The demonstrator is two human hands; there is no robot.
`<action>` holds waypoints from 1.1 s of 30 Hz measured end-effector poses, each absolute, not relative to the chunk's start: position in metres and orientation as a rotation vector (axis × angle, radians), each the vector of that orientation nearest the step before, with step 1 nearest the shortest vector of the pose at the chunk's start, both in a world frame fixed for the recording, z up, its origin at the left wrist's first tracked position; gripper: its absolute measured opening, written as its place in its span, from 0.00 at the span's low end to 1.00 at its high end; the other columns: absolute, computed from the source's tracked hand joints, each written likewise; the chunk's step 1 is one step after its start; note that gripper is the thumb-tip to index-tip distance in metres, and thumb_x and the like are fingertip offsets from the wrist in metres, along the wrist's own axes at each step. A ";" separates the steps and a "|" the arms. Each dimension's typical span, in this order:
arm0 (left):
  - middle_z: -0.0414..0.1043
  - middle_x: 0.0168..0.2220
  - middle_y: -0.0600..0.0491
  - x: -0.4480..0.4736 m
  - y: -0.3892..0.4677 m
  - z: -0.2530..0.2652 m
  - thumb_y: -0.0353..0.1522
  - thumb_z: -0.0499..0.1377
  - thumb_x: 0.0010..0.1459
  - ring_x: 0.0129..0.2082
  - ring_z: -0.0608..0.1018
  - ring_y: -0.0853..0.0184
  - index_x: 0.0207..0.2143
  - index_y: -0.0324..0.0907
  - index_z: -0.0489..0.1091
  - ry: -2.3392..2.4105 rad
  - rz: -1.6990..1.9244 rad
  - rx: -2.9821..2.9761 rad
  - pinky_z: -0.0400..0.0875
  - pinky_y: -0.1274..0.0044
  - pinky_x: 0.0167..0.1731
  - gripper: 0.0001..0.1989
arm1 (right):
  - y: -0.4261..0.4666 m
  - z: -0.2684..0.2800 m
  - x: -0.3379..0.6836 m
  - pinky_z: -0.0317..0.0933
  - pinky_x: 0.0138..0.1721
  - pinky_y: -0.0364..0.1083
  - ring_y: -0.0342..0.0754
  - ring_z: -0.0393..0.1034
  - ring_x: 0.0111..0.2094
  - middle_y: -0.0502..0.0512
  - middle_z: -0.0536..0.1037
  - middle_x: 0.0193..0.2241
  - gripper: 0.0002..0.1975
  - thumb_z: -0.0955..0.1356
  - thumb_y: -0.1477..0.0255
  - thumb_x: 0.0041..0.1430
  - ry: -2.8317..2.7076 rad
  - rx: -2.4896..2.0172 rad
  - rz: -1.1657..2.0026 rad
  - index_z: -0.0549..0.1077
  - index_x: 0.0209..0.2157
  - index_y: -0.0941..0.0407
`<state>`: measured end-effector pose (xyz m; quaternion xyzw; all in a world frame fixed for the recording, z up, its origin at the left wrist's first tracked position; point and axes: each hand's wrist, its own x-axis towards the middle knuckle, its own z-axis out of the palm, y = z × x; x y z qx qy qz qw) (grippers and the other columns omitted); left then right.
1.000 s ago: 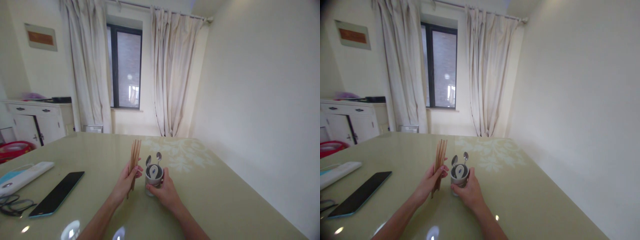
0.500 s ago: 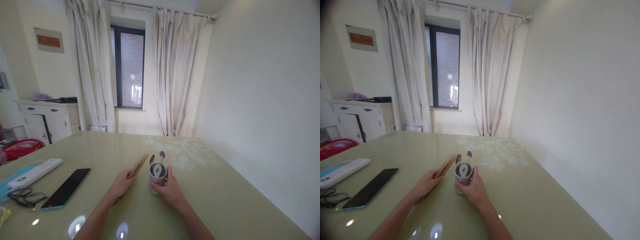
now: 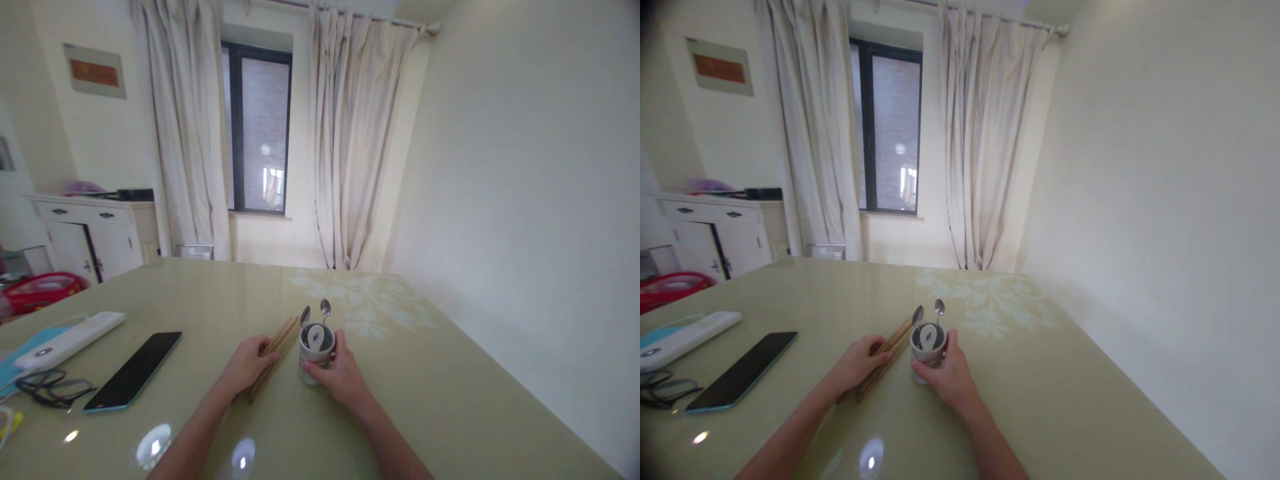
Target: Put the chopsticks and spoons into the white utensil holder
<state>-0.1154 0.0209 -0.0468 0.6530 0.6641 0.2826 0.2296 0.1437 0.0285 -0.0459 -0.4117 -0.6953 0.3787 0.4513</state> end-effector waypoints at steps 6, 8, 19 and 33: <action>0.84 0.41 0.44 -0.120 0.027 -0.053 0.36 0.58 0.62 0.42 0.83 0.59 0.45 0.38 0.80 1.943 0.801 1.769 0.72 0.73 0.44 0.15 | 0.027 -0.044 0.145 0.71 0.44 0.52 0.55 0.78 0.42 0.56 0.83 0.42 0.27 0.79 0.64 0.50 -1.718 -1.007 0.963 0.60 0.41 0.50; 0.83 0.45 0.41 -0.119 0.028 -0.054 0.35 0.56 0.64 0.45 0.83 0.57 0.47 0.36 0.79 1.973 0.808 1.780 0.72 0.71 0.48 0.16 | 0.026 -0.044 0.145 0.71 0.45 0.52 0.56 0.78 0.43 0.56 0.83 0.43 0.27 0.79 0.65 0.50 -1.716 -0.997 0.975 0.61 0.41 0.50; 0.77 0.51 0.42 -0.091 0.008 -0.049 0.38 0.60 0.62 0.54 0.76 0.53 0.48 0.41 0.78 1.744 0.698 2.171 0.69 0.66 0.57 0.16 | 0.025 -0.039 0.146 0.72 0.46 0.52 0.56 0.79 0.44 0.54 0.83 0.42 0.28 0.81 0.65 0.48 -1.718 -1.008 0.976 0.63 0.42 0.50; 0.44 0.79 0.46 -0.123 -0.010 -0.036 0.52 0.72 0.50 0.78 0.48 0.43 0.76 0.51 0.51 1.545 0.367 2.085 0.48 0.51 0.74 0.57 | 0.037 -0.047 0.158 0.70 0.54 0.59 0.62 0.78 0.50 0.62 0.83 0.49 0.29 0.80 0.62 0.50 -1.645 -1.086 0.771 0.74 0.52 0.55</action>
